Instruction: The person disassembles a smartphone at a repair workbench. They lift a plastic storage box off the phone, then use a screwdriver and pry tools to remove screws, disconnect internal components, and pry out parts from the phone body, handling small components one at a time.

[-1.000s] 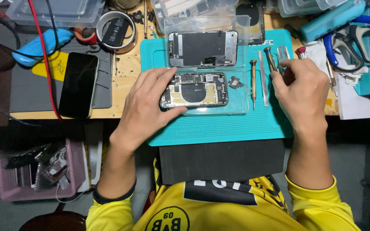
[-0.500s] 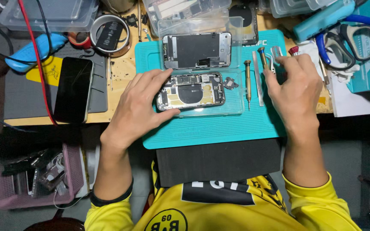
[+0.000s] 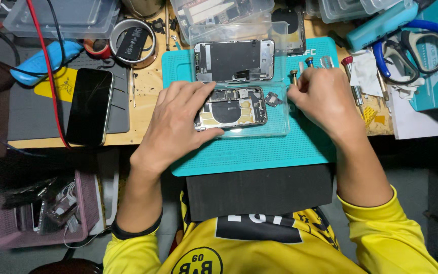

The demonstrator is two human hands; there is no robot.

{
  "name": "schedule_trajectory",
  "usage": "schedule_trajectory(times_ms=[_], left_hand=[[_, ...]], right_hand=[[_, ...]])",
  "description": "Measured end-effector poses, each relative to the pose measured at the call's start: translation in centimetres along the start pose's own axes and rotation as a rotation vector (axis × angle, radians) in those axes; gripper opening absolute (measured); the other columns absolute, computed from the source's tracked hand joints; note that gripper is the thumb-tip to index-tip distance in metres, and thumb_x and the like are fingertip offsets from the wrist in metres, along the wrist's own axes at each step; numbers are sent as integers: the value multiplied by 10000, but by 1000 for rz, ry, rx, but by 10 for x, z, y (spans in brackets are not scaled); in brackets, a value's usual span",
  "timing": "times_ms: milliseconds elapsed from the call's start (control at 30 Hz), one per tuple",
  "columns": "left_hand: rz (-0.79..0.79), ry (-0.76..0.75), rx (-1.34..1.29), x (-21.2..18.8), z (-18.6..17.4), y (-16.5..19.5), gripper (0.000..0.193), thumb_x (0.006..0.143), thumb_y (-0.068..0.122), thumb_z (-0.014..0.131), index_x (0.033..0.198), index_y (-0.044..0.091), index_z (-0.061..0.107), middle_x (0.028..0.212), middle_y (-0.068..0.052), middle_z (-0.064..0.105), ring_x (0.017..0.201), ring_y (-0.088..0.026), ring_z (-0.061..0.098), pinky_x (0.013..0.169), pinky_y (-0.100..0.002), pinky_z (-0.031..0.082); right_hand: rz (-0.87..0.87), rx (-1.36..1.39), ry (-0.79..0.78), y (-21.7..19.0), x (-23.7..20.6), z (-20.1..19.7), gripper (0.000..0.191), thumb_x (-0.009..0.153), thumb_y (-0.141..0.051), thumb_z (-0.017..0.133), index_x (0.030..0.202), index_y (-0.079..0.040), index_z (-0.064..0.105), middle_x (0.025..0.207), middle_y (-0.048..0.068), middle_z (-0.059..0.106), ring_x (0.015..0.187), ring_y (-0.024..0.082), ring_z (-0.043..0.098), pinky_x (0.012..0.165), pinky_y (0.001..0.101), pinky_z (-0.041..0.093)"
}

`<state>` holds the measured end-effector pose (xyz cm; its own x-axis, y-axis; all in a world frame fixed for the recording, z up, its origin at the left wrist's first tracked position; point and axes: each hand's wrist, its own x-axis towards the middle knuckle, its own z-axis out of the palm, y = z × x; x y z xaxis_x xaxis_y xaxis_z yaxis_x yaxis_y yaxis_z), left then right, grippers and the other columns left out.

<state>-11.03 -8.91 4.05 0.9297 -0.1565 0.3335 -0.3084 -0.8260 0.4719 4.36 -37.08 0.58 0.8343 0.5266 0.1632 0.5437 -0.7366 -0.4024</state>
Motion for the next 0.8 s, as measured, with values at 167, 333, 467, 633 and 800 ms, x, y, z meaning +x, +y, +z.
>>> schedule_trajectory(times_ms=[167,333,467,633,800], left_hand=[[36,-20,-7,6,3,-2,861,668,304,921,1400,19,566,1275,-163,614,1198,-360,542,1057,-469,407],[36,28,-19,7,9,0,789,753,318,908,1380,-14,563,1251,-171,605,1183,-361,543,1032,-464,414],[20,90,-3,14,27,10,657,816,260,867,1339,-20,585,1214,-154,611,1182,-340,557,999,-444,441],[-9,136,-13,23,42,15,568,803,195,850,1278,-14,621,1143,-126,617,1130,-318,569,943,-433,460],[-16,161,-25,25,50,15,527,790,159,854,1251,13,643,1109,-105,613,1076,-305,572,906,-423,462]], right_hand=[[85,268,120,-12,-7,-8,196,1043,-116,700,945,31,616,750,161,683,670,260,662,638,375,522],[-41,1053,90,-38,-13,-11,77,1153,-6,546,1179,23,481,1015,113,733,831,122,714,730,259,596],[-211,949,125,-57,-4,3,129,1162,62,554,1252,51,462,1084,161,739,904,148,732,805,258,620],[-326,709,186,-64,3,13,257,1127,93,577,1350,45,459,1121,173,746,926,153,746,839,265,627],[-301,760,152,-64,5,21,278,1111,87,577,1356,49,451,1130,166,752,966,161,746,845,275,626]])
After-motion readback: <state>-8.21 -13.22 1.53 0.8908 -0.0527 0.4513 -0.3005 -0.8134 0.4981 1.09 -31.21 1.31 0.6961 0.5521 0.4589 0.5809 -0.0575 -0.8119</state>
